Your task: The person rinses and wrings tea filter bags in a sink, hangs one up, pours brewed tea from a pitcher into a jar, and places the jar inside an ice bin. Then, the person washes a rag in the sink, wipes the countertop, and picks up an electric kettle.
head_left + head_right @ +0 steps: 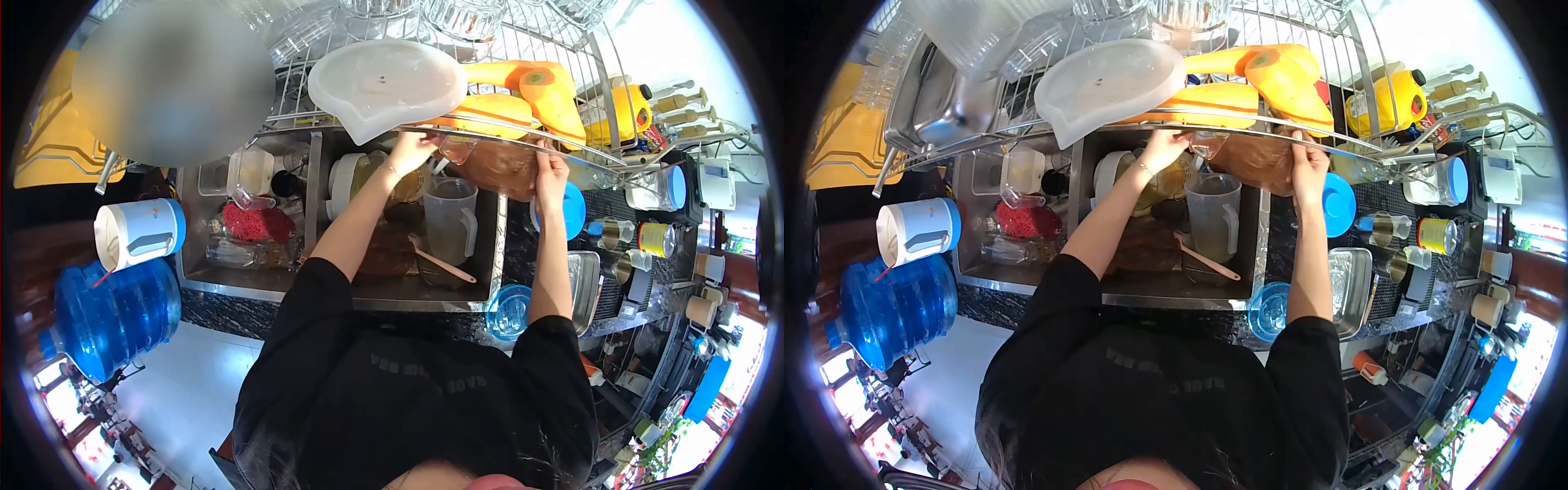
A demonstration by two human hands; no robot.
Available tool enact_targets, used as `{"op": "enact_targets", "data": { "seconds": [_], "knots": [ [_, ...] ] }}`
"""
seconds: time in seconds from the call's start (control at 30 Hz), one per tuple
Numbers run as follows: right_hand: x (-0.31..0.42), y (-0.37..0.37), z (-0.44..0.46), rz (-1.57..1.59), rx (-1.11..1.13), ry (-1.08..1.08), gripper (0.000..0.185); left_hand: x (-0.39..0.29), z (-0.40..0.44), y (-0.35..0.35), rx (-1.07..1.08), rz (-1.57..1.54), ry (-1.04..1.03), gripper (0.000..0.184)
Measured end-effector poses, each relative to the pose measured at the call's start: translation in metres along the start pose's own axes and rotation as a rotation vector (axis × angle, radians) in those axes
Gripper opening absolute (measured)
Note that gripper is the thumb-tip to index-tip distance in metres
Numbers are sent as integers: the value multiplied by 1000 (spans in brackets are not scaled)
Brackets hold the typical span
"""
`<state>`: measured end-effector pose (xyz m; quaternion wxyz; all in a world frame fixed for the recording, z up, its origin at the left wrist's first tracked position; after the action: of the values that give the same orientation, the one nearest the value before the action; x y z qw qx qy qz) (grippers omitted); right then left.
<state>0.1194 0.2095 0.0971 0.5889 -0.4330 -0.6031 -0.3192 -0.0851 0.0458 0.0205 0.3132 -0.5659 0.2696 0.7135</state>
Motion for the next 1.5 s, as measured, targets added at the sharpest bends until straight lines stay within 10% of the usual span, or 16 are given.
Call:
{"op": "enact_targets", "data": {
  "seconds": [0.1,0.43,0.6,0.83,0.9,1.23,1.5],
  "knots": [
    [-7,-4,14,-290,106,5,22,-15,6,21,-81,-70,-3,23],
    [36,3,7,-119,-68,175,22,20,-34,-31,653,902,-111,24],
    [27,12,1,26,-133,114,23,61,-23,-14,474,606,157,24],
    [-14,-12,7,-324,70,33,19,43,-23,-44,274,-592,523,37],
    [-35,-48,-3,-291,406,43,20,26,-26,-56,296,-856,546,41],
    [-108,-77,-5,-658,690,-32,15,27,-28,-20,228,-106,216,36],
    [-88,-84,-14,-462,578,67,15,59,-51,-12,134,-291,521,29]
  ]
}}
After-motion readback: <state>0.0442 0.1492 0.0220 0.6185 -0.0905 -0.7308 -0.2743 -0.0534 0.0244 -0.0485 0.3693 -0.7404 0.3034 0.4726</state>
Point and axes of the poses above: each hand's wrist, its own z-axis towards the middle knuckle, its own y-axis out of the back of the hand, x = y × z, the point moved 9 cm from there along z, towards the middle knuckle, and after that the axes turned 2 degrees about x, right-handed, at the moved point
